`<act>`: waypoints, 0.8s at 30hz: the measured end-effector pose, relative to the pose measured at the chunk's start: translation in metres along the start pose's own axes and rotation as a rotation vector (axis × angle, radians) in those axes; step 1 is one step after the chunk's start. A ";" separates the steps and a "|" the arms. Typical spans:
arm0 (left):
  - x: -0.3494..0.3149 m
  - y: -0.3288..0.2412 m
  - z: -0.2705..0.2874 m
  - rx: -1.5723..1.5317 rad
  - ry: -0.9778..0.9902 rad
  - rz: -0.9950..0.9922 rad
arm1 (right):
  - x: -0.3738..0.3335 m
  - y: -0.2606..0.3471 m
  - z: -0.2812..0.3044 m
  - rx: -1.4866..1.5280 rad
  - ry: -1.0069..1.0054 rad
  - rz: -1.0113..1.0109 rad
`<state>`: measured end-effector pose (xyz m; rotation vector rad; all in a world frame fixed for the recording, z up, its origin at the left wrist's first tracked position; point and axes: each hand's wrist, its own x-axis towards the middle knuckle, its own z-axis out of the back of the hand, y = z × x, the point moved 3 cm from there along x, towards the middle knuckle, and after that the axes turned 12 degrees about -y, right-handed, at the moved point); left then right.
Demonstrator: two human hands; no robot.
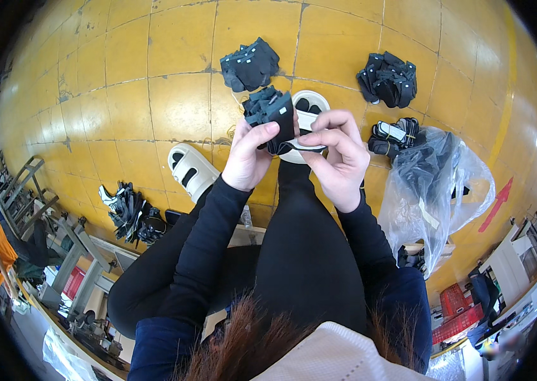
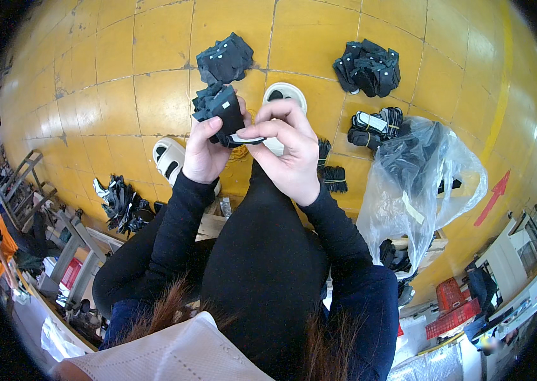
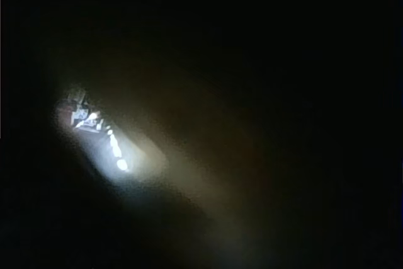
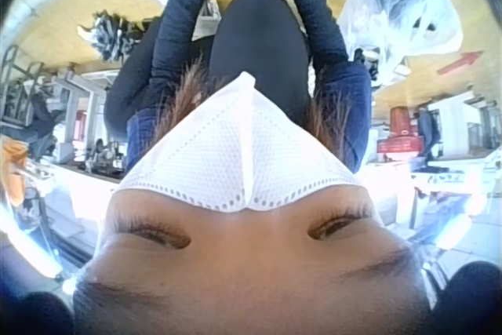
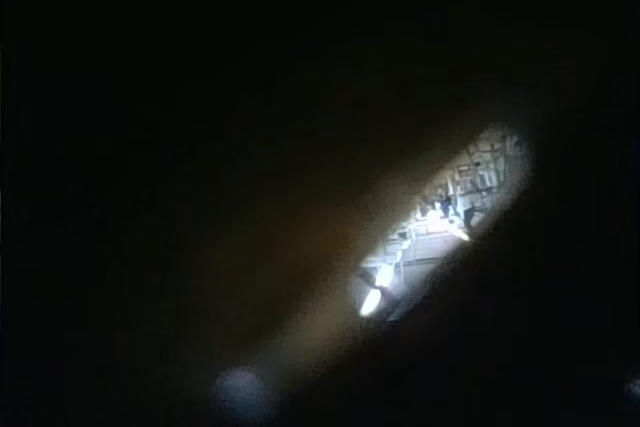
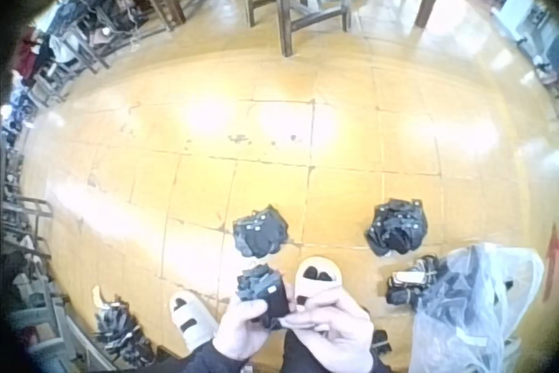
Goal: The person sits on the floor and repeatedly picks up small black parts, aligns them into stacks, and secures each stack with a rubber band. They place the finished bundles on the floor and continue the process with remaining parts.
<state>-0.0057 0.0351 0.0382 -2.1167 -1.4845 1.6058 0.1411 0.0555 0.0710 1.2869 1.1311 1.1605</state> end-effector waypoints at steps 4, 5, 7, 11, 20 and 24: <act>-0.001 -0.006 0.001 -0.020 0.060 0.042 | 0.001 0.001 -0.002 -0.033 -0.028 0.044; -0.002 -0.006 -0.001 0.021 0.037 0.019 | 0.000 0.001 -0.002 -0.031 -0.036 0.042; -0.001 -0.006 -0.007 0.105 -0.004 -0.031 | -0.005 0.001 0.000 -0.125 -0.083 0.197; 0.005 -0.001 -0.007 -0.001 0.081 0.033 | -0.006 -0.001 0.000 -0.051 -0.065 0.170; 0.003 -0.001 -0.009 0.008 0.142 -0.072 | -0.001 0.007 0.003 -0.237 -0.154 0.370; 0.005 0.001 -0.006 0.004 0.081 -0.082 | -0.001 0.005 0.004 -0.283 -0.082 0.488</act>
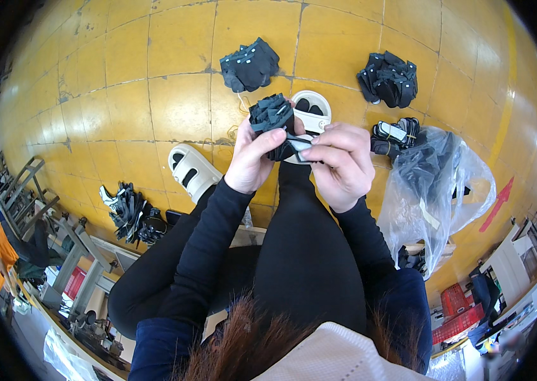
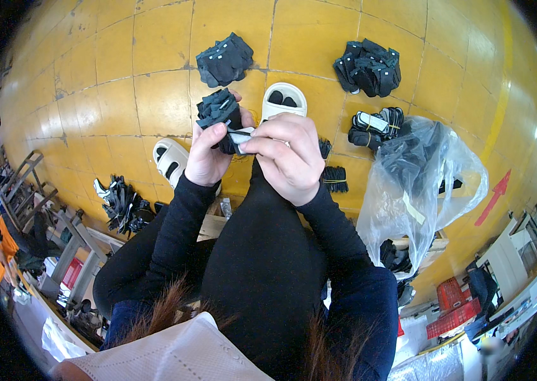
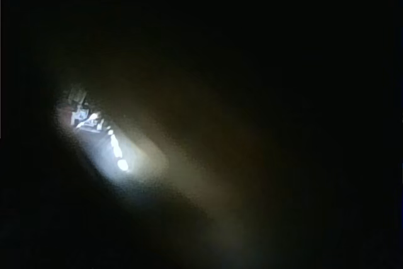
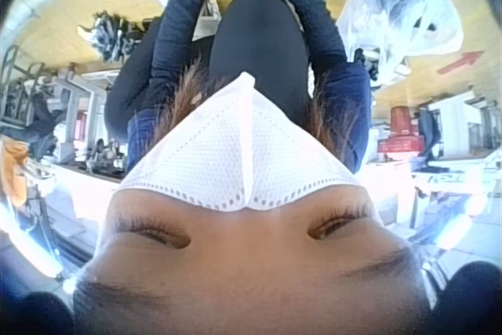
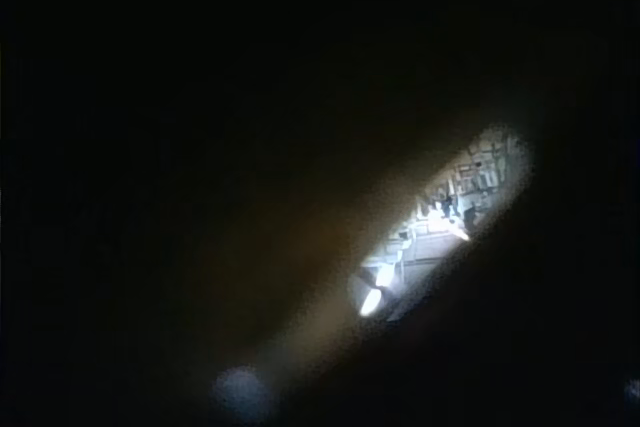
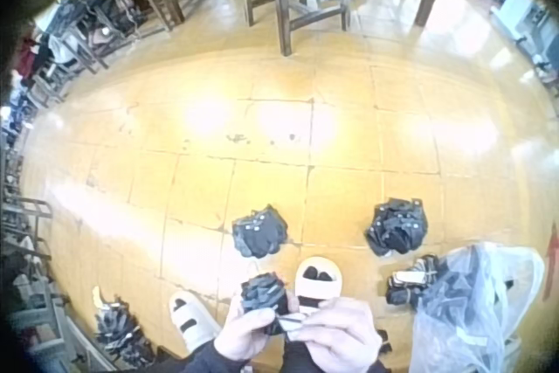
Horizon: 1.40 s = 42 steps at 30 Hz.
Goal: The person sits on the floor and repeatedly picks up small black parts, aligns them into stacks, and secures each stack with a rubber band. They place the finished bundles on the floor and continue the process with remaining parts.
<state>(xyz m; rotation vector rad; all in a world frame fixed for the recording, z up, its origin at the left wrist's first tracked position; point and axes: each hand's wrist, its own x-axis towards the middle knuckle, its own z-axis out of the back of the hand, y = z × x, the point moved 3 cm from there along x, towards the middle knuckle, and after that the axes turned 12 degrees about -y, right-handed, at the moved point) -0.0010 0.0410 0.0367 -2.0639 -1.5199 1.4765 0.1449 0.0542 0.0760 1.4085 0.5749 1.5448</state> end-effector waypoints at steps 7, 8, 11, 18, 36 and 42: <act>-0.003 0.006 -0.003 -0.071 -0.171 0.001 | 0.002 0.002 -0.001 -0.062 -0.005 0.031; -0.003 0.005 -0.003 -0.123 -0.147 0.019 | 0.003 0.001 0.000 -0.062 -0.004 0.029; 0.000 0.004 -0.007 -0.126 -0.211 0.054 | 0.000 -0.007 -0.001 -0.004 0.077 0.050; 0.035 0.012 0.047 -0.067 -0.408 -0.005 | -0.025 -0.092 -0.044 0.274 0.146 -0.939; 0.042 -0.004 0.081 -0.334 -0.214 -0.016 | 0.006 -0.070 -0.105 0.244 0.199 -0.481; 0.029 0.004 0.050 -0.076 -0.223 -0.110 | -0.005 -0.037 -0.072 0.136 0.200 -0.442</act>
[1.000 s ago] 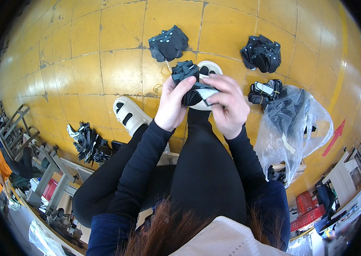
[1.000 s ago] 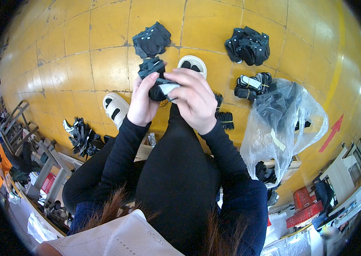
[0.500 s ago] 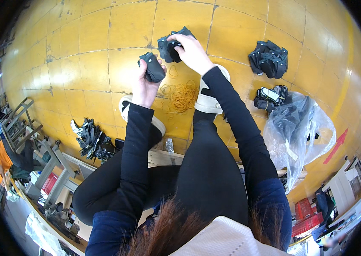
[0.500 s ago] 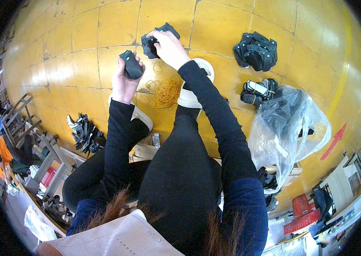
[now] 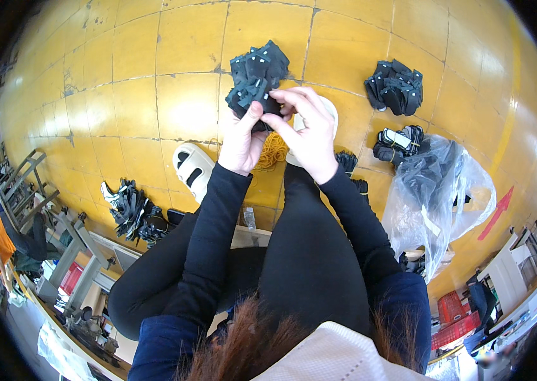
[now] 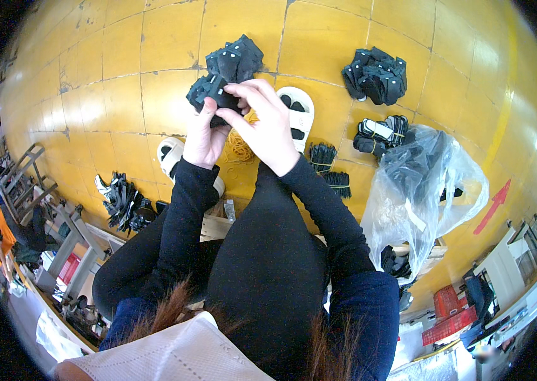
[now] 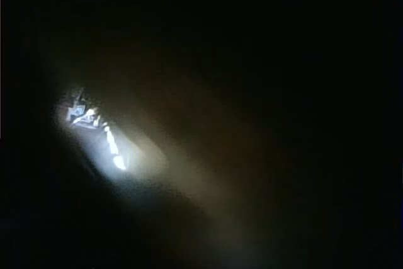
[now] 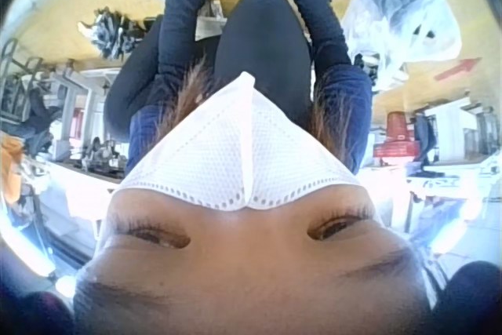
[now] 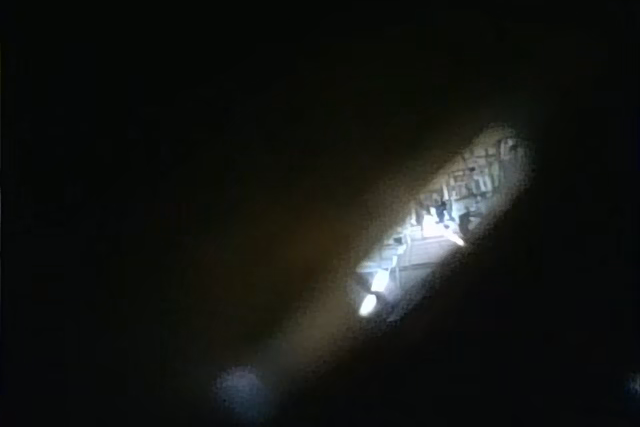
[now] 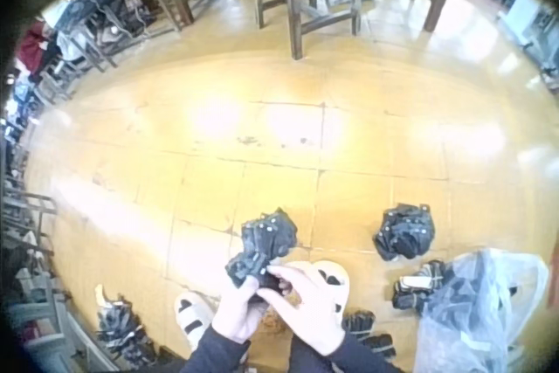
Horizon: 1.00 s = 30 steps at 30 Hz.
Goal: The person sits on the floor and repeatedly picks up small black parts, aligns them into stacks, and secures each stack with a rubber band. They place the finished bundles on the floor and continue the process with remaining parts.
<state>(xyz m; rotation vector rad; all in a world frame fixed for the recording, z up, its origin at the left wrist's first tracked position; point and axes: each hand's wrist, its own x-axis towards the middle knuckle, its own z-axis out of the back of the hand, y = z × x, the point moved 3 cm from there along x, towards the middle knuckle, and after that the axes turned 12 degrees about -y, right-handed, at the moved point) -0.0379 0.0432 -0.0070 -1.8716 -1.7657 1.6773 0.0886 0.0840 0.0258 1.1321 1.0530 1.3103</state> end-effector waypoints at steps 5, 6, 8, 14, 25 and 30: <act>-0.009 -0.012 -0.017 0.075 0.035 0.040 | 0.002 -0.003 0.019 -0.127 -0.054 0.116; -0.008 -0.013 -0.018 0.083 0.050 0.018 | 0.003 0.001 0.020 -0.124 -0.031 0.111; -0.009 -0.016 -0.021 0.092 0.067 0.003 | 0.004 0.011 0.023 -0.117 0.012 0.104; -0.015 -0.021 -0.027 -0.002 0.030 0.157 | 0.001 0.019 0.026 -0.110 0.053 0.023; -0.015 -0.025 -0.031 0.119 0.047 0.029 | -0.004 0.024 0.025 -0.198 -0.019 0.162; -0.014 -0.030 -0.032 0.178 0.085 -0.026 | -0.005 0.026 0.024 -0.148 -0.050 0.186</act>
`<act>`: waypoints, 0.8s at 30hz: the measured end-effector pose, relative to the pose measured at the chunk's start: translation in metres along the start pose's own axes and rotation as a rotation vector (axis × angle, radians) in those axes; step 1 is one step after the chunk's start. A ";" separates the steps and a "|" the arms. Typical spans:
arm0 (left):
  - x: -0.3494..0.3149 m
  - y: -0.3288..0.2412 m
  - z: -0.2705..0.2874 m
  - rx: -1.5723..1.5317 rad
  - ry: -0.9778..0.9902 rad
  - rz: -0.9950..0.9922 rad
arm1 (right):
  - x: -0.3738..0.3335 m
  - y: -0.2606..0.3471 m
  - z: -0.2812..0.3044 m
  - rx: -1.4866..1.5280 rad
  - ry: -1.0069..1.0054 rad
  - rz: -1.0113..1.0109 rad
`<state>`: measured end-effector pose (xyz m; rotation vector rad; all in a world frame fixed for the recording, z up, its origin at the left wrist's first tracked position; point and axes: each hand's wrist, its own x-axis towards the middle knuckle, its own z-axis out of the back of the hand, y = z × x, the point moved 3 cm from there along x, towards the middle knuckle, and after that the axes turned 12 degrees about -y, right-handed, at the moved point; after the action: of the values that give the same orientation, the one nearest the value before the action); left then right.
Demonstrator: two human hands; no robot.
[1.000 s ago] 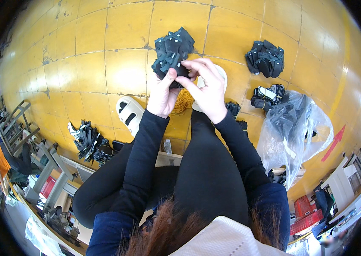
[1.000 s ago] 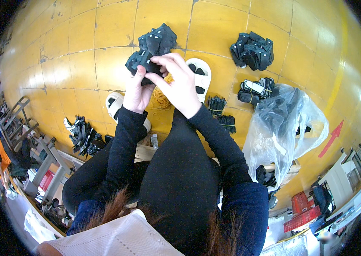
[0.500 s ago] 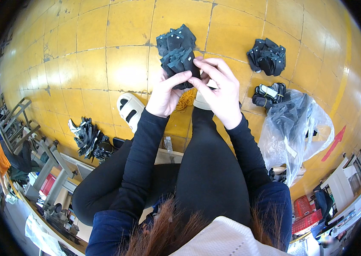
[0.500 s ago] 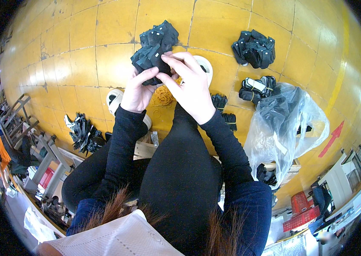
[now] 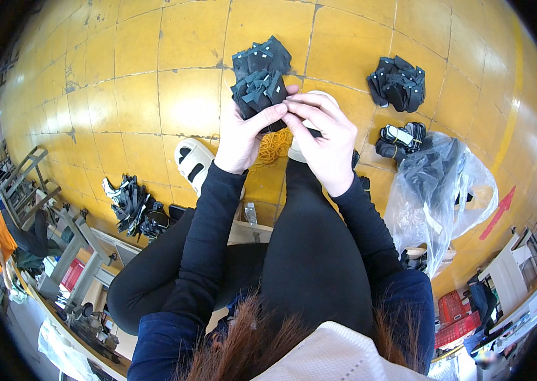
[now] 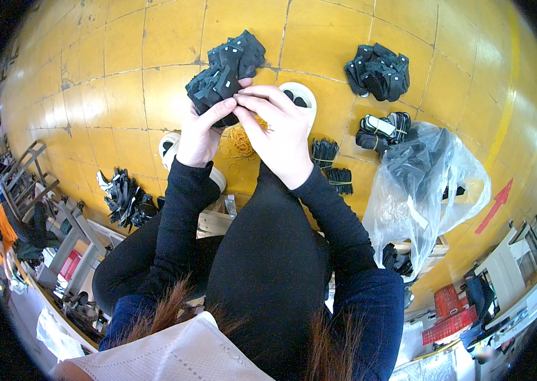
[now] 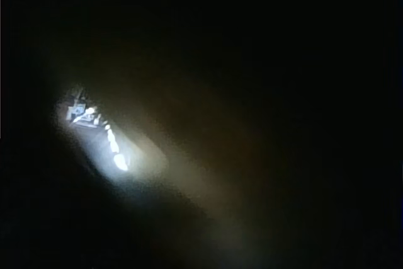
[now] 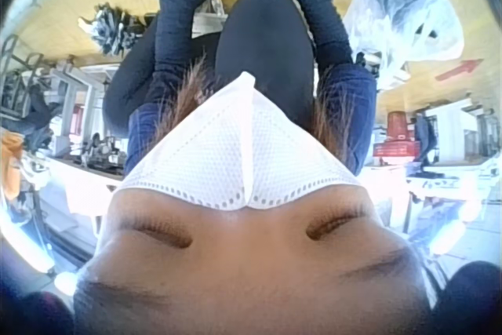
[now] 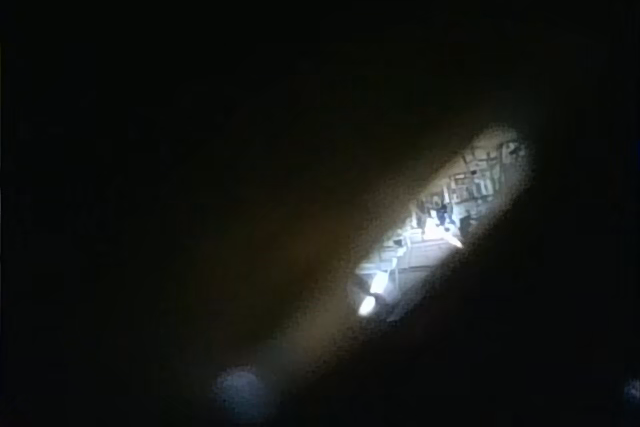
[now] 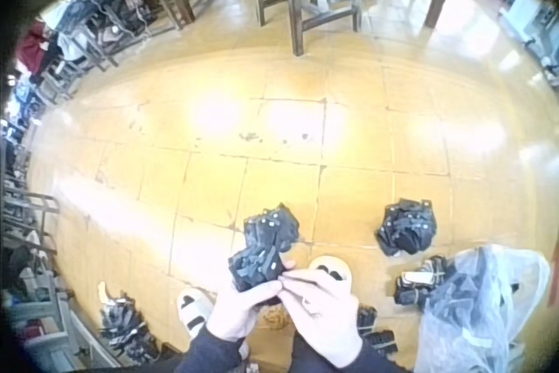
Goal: The person sits on the floor and repeatedly picks up small black parts, aligns them into stacks, and secures each stack with a rubber band. They place the finished bundles on the floor and continue the process with remaining parts.
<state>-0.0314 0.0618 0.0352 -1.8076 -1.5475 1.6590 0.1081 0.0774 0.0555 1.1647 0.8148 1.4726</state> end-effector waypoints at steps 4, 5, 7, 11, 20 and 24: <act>-0.001 -0.001 0.000 -0.058 -0.010 0.039 | 0.001 -0.001 0.003 0.060 0.020 -0.092; -0.001 0.000 0.000 -0.060 -0.018 0.044 | 0.001 -0.001 0.004 0.071 0.042 -0.120; -0.003 -0.002 0.001 -0.013 -0.013 0.016 | -0.001 -0.011 0.002 0.150 0.032 -0.167; -0.005 -0.003 0.001 0.032 -0.010 -0.005 | -0.004 -0.018 0.003 0.227 0.040 -0.245; -0.006 0.001 0.004 0.127 -0.032 -0.052 | 0.002 -0.010 0.008 0.102 0.040 -0.124; -0.005 0.002 0.007 0.222 -0.051 -0.043 | 0.002 -0.008 0.012 0.098 0.071 -0.206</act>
<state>-0.0353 0.0536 0.0344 -1.6202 -1.3502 1.7898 0.1219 0.0804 0.0525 1.0702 1.0341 1.3219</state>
